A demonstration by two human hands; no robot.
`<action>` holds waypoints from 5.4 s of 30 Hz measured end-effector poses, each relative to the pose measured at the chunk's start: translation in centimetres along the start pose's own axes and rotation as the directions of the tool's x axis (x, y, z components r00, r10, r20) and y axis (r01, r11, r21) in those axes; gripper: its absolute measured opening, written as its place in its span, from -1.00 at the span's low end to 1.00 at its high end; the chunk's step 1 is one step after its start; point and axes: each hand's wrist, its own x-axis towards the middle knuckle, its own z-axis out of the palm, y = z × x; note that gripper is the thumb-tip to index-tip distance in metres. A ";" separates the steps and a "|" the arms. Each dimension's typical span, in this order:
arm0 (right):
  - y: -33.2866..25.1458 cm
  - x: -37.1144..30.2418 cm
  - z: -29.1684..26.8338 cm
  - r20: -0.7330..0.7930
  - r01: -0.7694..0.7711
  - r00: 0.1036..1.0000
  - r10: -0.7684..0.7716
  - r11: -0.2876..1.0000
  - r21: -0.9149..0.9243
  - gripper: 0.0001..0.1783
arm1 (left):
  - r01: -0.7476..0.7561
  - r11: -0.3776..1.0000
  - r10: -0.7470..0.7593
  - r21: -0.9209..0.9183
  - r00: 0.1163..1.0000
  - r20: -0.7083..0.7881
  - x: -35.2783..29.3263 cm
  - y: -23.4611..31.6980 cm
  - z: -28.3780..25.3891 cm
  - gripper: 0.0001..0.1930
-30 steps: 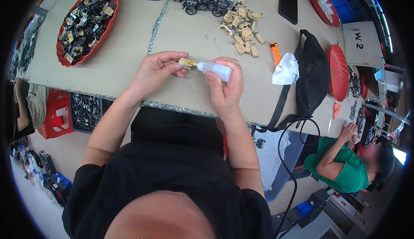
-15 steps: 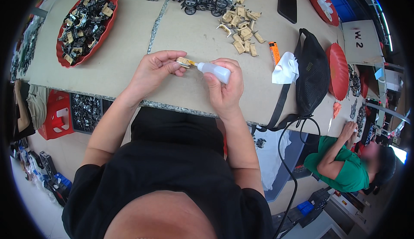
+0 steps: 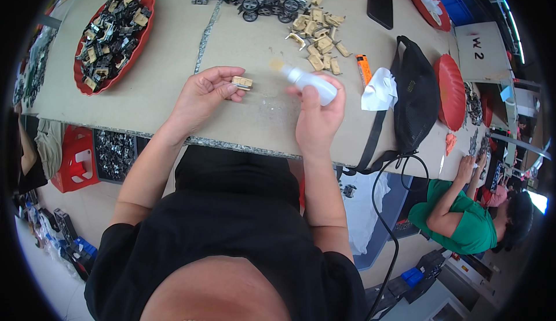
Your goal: The person applies adhesive from a bottle onto plastic parts and attaches them to wheel assemblies by hand.
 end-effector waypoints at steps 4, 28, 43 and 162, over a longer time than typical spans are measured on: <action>-1.3 1.3 -1.4 -0.170 -0.080 0.981 0.093 0.993 0.084 -0.68 | -0.007 1.000 0.007 -0.025 1.000 -0.001 -0.1 0.1 0.1 -0.73; -0.2 -0.9 -0.3 0.098 -0.459 0.888 0.449 0.876 0.147 -0.73 | 0.027 0.999 -0.020 -0.034 0.980 0.196 1.9 1.7 3.1 -0.76; 0.8 0.1 -0.8 0.157 -0.548 0.832 0.532 0.743 0.385 -0.81 | -0.202 0.702 0.517 0.683 0.804 -0.294 10.3 3.8 0.1 -0.54; -1.0 0.7 4.0 0.282 -0.723 0.604 0.745 0.661 -0.199 -0.75 | -0.086 0.990 0.084 -0.115 0.996 -0.023 -3.9 -0.5 -0.5 -0.58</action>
